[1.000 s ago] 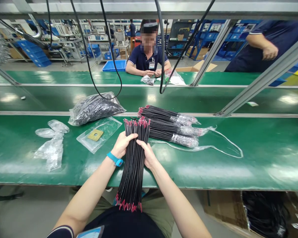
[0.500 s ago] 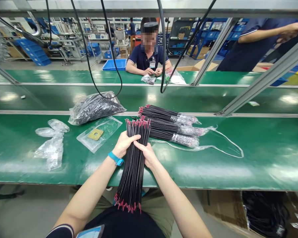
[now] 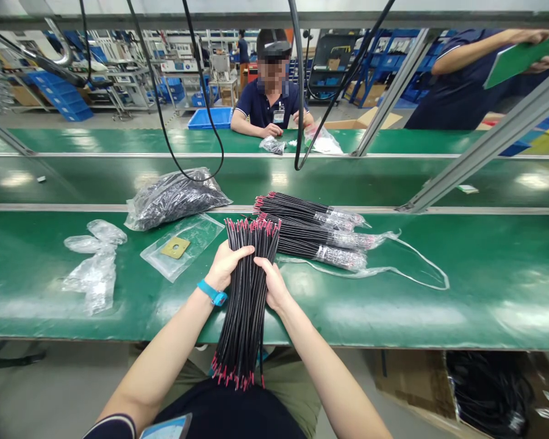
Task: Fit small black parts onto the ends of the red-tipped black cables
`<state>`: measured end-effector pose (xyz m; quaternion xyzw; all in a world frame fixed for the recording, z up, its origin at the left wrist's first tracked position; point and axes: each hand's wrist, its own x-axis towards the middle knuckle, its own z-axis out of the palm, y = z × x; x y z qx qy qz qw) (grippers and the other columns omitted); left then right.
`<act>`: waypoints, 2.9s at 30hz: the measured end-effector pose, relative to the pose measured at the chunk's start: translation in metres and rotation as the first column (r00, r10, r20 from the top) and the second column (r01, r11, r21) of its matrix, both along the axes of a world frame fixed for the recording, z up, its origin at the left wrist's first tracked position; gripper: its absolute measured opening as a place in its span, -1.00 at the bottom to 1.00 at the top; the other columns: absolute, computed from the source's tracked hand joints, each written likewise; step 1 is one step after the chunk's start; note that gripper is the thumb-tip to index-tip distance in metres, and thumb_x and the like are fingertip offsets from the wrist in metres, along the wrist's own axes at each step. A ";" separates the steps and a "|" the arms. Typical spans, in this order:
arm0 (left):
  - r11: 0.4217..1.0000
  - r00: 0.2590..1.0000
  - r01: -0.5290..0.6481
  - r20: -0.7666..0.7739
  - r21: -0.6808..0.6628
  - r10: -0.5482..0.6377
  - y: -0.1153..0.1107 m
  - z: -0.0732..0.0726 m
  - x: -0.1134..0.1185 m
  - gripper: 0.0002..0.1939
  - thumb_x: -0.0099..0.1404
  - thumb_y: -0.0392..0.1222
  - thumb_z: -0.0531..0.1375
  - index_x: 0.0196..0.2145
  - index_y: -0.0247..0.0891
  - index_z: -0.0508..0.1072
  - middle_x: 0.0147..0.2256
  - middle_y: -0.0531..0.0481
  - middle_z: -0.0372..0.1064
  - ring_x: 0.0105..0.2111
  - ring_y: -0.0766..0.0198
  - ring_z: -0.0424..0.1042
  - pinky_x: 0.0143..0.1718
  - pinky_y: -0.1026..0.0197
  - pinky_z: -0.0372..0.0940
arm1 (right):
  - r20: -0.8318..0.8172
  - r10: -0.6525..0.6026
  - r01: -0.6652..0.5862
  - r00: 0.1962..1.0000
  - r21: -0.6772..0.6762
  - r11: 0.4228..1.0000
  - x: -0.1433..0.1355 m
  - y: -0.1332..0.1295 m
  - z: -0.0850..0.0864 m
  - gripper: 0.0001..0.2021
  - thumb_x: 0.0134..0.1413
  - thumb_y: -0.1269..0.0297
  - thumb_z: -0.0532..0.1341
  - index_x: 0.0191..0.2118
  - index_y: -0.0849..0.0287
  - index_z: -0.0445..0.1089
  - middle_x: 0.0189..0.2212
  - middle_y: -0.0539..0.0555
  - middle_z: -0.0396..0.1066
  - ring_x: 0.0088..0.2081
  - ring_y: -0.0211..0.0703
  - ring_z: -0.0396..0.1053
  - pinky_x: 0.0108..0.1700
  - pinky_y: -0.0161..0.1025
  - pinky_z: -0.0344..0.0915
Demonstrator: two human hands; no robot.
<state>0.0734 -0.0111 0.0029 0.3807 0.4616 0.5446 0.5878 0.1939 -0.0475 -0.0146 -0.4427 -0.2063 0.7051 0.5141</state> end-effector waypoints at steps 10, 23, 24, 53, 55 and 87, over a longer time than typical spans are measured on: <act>0.998 0.998 0.063 -0.009 0.011 -0.063 0.000 0.000 -0.002 -0.62 -0.07 -0.21 0.45 -0.25 -0.32 0.54 -0.24 -0.09 0.55 -0.28 0.18 0.50 -0.18 0.15 0.37 | 0.040 0.033 -0.035 0.999 0.049 0.998 -0.001 0.000 -0.001 -0.58 -0.28 0.22 0.49 -0.20 0.22 0.51 -0.28 0.09 0.57 -0.27 -0.10 0.53 -0.14 -0.20 0.46; 0.994 0.986 0.106 0.136 -0.032 -0.101 0.002 -0.003 -0.003 -0.68 -0.06 -0.26 0.43 -0.28 -0.35 0.57 -0.24 -0.13 0.56 -0.27 0.18 0.52 -0.11 0.13 0.37 | 0.049 0.014 -0.018 0.999 0.081 0.997 0.000 0.000 -0.001 -0.57 -0.17 0.19 0.46 -0.10 0.15 0.50 -0.24 0.05 0.57 -0.23 -0.11 0.53 -0.07 -0.19 0.45; 0.993 0.983 0.112 0.151 -0.037 -0.105 0.002 -0.003 -0.003 -0.66 -0.07 -0.26 0.44 -0.28 -0.36 0.57 -0.24 -0.14 0.57 -0.27 0.18 0.52 -0.10 0.12 0.37 | 0.052 0.009 -0.014 0.999 0.086 0.996 0.000 0.000 -0.001 -0.57 -0.17 0.19 0.46 -0.10 0.15 0.51 -0.24 0.04 0.57 -0.23 -0.12 0.53 -0.07 -0.19 0.45; 0.992 0.980 0.123 0.156 0.024 -0.125 -0.001 -0.002 -0.002 -0.55 -0.04 -0.18 0.47 -0.16 -0.35 0.56 -0.14 -0.17 0.55 -0.20 0.14 0.53 -0.02 0.06 0.36 | 0.075 -0.002 -0.004 0.997 0.077 0.997 0.002 -0.001 -0.002 -0.54 -0.28 0.17 0.50 -0.18 0.24 0.52 -0.28 0.10 0.57 -0.29 -0.11 0.52 -0.11 -0.15 0.44; 0.996 0.990 0.079 0.115 0.046 -0.084 -0.001 -0.003 -0.002 -0.52 -0.05 -0.17 0.47 -0.15 -0.34 0.55 -0.13 -0.17 0.54 -0.18 0.13 0.53 -0.01 0.05 0.36 | 0.076 0.001 -0.006 0.997 0.070 0.997 0.002 0.000 -0.003 -0.55 -0.28 0.17 0.50 -0.19 0.25 0.52 -0.29 0.10 0.57 -0.29 -0.10 0.52 -0.12 -0.16 0.45; 0.990 0.519 0.092 -0.854 0.103 0.041 0.033 -0.026 0.013 -0.70 0.14 -0.12 0.26 -0.17 -0.30 0.45 -0.17 -0.27 0.51 -0.15 -0.07 0.50 -0.15 0.08 0.31 | 0.128 -0.348 0.229 0.929 0.539 0.810 0.111 -0.093 0.105 -0.79 -0.01 0.13 0.33 -0.40 0.17 0.44 -0.77 -0.13 0.13 -0.74 -0.37 0.10 -0.64 -0.32 0.11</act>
